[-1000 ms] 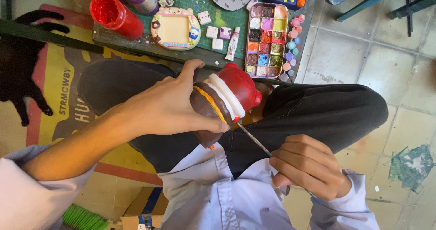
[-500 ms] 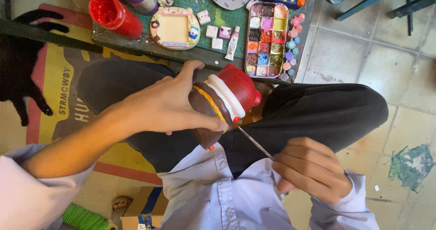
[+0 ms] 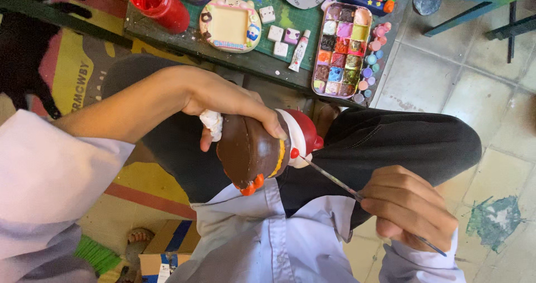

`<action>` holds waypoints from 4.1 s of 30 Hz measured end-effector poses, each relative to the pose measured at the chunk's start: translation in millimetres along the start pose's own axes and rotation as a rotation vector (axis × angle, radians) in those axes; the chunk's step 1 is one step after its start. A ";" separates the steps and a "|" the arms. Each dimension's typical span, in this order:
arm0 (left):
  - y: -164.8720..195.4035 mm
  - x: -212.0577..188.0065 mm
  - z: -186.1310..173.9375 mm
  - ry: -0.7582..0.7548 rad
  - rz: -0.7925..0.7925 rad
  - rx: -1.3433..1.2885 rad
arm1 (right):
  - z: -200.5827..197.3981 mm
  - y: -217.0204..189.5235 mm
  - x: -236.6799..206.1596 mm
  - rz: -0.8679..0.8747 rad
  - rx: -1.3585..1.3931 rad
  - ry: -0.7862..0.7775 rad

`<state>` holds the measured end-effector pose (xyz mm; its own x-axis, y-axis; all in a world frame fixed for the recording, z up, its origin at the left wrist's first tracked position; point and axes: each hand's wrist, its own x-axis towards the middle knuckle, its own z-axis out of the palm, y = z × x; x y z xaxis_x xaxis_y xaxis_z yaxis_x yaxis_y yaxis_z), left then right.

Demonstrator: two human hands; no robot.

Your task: The person sits on the floor holding a ceramic figurine in one hand and paints it with a brush, applying red, white and orange paint to different parts of the figure and rotating it to reach other sides, dipping the brush in paint containers on the table.

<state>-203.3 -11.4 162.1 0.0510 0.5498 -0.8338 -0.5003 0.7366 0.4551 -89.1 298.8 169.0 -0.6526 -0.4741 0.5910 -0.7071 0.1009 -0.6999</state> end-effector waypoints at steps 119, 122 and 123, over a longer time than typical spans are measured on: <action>-137.4 -27.5 -321.2 0.038 0.211 -0.416 | 336.9 326.5 469.2 -0.213 -0.167 -0.557; -138.2 -28.5 -317.7 0.006 0.266 -0.385 | 337.9 326.6 466.9 -0.227 -0.155 -0.558; -138.4 -27.6 -317.1 -0.004 0.270 -0.383 | 338.1 327.5 466.0 -0.229 -0.158 -0.559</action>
<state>-409.5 -253.4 23.0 -0.1219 0.7041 -0.6996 -0.7792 0.3686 0.5068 -532.8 -184.9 79.6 -0.2689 -0.8806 0.3902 -0.8717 0.0502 -0.4875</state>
